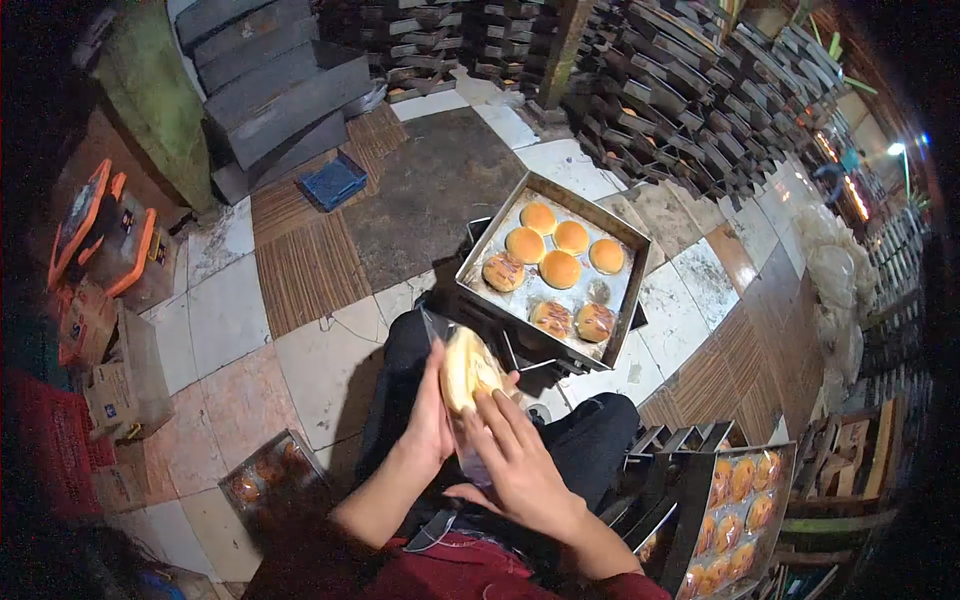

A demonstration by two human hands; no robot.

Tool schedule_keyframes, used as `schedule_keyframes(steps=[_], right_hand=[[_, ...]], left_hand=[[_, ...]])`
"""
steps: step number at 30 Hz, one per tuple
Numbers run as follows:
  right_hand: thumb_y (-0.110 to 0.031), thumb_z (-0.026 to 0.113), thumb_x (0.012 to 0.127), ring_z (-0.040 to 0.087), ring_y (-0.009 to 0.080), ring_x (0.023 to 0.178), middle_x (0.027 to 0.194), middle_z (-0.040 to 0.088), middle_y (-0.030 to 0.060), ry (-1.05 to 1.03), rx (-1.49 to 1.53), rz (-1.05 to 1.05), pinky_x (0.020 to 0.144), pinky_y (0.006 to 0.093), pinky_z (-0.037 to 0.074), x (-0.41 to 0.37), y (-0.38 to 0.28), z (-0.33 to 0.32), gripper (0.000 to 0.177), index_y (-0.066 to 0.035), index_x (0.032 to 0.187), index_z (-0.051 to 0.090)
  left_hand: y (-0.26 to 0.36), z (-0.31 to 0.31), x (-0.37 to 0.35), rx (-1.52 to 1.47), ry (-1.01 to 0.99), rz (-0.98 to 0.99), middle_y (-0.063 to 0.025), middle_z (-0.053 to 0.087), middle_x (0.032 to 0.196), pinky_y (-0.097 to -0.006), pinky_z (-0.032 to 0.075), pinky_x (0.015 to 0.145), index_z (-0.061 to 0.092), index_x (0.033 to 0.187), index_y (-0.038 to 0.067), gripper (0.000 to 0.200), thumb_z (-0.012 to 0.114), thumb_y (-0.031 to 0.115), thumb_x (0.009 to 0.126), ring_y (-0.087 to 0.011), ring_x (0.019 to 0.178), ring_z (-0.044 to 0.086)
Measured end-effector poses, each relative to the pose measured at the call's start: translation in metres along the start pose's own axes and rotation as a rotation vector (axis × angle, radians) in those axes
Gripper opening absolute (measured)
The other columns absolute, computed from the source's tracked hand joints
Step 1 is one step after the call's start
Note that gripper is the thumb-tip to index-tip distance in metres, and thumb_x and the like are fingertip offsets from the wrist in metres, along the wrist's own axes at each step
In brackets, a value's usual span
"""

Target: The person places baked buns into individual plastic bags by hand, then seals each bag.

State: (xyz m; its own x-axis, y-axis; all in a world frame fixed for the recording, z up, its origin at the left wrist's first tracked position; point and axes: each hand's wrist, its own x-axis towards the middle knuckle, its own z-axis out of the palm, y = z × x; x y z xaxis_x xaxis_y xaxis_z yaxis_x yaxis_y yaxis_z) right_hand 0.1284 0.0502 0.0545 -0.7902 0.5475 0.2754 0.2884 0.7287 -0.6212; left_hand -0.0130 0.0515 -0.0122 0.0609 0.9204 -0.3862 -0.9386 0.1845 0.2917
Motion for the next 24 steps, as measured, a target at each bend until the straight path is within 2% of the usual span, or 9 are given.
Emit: schedule_keyframes(steps=[4,8,10,12,15,16,18,20,24], right_hand=[[-0.019,0.069,0.064,0.049,0.0309,0.092,0.098,0.052,0.0129,0.256,-0.357,0.022,0.072,0.0423,0.039,0.001,0.015,0.025,0.042,-0.006,0.101,0.055],[-0.019,0.066,0.062,0.048,0.0229,0.081,0.082,0.052,0.004,0.111,-0.152,-0.351,0.069,0.0382,0.037,-0.004,-0.017,0.024,0.024,-0.012,0.084,0.059],[-0.019,0.074,0.064,0.05,0.0186,0.08,0.085,0.055,0.0038,0.164,0.06,-0.24,0.069,0.0343,0.04,-0.021,-0.012,0.011,0.024,-0.011,0.084,0.062],[-0.014,0.073,0.068,0.053,0.0167,0.078,0.085,0.056,0.0063,0.342,-0.162,0.107,0.068,0.0284,0.042,0.009,-0.012,-0.01,0.021,-0.008,0.084,0.062],[-0.001,0.065,0.077,0.057,0.016,0.08,0.089,0.058,0.0089,0.129,0.874,0.551,0.071,0.0244,0.045,0.004,0.022,0.001,0.015,-0.002,0.089,0.058],[-0.001,0.065,0.077,0.057,0.016,0.08,0.089,0.058,0.0089,0.126,0.875,0.548,0.071,0.0244,0.045,0.002,0.021,0.003,0.015,-0.002,0.089,0.058],[-0.002,0.068,0.075,0.058,0.0171,0.08,0.085,0.059,0.0081,0.261,0.851,0.396,0.07,0.0249,0.045,0.002,0.019,0.007,0.017,-0.001,0.087,0.056],[-0.002,0.069,0.072,0.055,0.0244,0.065,0.072,0.055,0.0112,0.247,0.113,-0.121,0.058,0.0302,0.045,0.009,0.027,0.005,0.019,-0.001,0.083,0.053],[-0.021,0.062,0.079,0.055,0.0284,0.059,0.068,0.051,0.0143,-0.059,-0.141,0.186,0.051,0.0365,0.043,-0.003,0.021,0.016,0.019,-0.004,0.08,0.052]], left_hand=[[0.0,-0.008,0.006,-0.26,-0.036,-0.018,-0.0238,0.047,0.117,-0.0574,0.038,0.092,0.039,0.126,0.008,0.077,0.039,0.068,0.079,-0.0471,0.108,0.046],[0.016,-0.01,0.021,-0.356,-0.066,0.05,-0.0226,0.042,0.124,-0.0583,0.038,0.092,0.037,0.127,0.008,0.076,0.047,0.065,0.077,-0.0407,0.116,0.041],[0.031,0.015,0.008,-0.311,-0.067,0.203,-0.0199,0.041,0.128,-0.0584,0.038,0.092,0.036,0.129,0.009,0.075,0.046,0.064,0.079,-0.0397,0.118,0.039],[0.035,0.031,-0.001,-0.205,-0.085,0.324,-0.0176,0.038,0.131,-0.0591,0.036,0.093,0.031,0.133,0.011,0.075,0.044,0.063,0.08,-0.0397,0.121,0.036],[0.035,0.041,-0.007,0.092,-0.25,0.526,-0.0161,0.03,0.137,-0.0606,0.034,0.094,0.022,0.137,0.013,0.078,0.041,0.064,0.081,-0.0407,0.123,0.033],[0.035,0.043,-0.009,0.093,-0.25,0.529,-0.0161,0.03,0.137,-0.0606,0.034,0.094,0.022,0.137,0.013,0.078,0.041,0.064,0.081,-0.0407,0.123,0.033],[0.038,0.05,-0.015,-0.009,-0.24,0.459,-0.0163,0.029,0.137,-0.0597,0.035,0.094,0.023,0.137,0.013,0.078,0.04,0.064,0.081,-0.0407,0.123,0.032],[0.038,0.05,-0.015,-0.095,-0.211,0.423,-0.0168,0.037,0.131,-0.0591,0.037,0.092,0.032,0.133,0.012,0.071,0.04,0.062,0.082,-0.0402,0.12,0.037],[0.035,0.032,0.0,-0.292,-0.079,0.321,-0.0159,0.053,0.111,-0.0549,0.046,0.083,0.049,0.115,0.012,0.056,0.047,0.057,0.082,-0.0367,0.105,0.05]])
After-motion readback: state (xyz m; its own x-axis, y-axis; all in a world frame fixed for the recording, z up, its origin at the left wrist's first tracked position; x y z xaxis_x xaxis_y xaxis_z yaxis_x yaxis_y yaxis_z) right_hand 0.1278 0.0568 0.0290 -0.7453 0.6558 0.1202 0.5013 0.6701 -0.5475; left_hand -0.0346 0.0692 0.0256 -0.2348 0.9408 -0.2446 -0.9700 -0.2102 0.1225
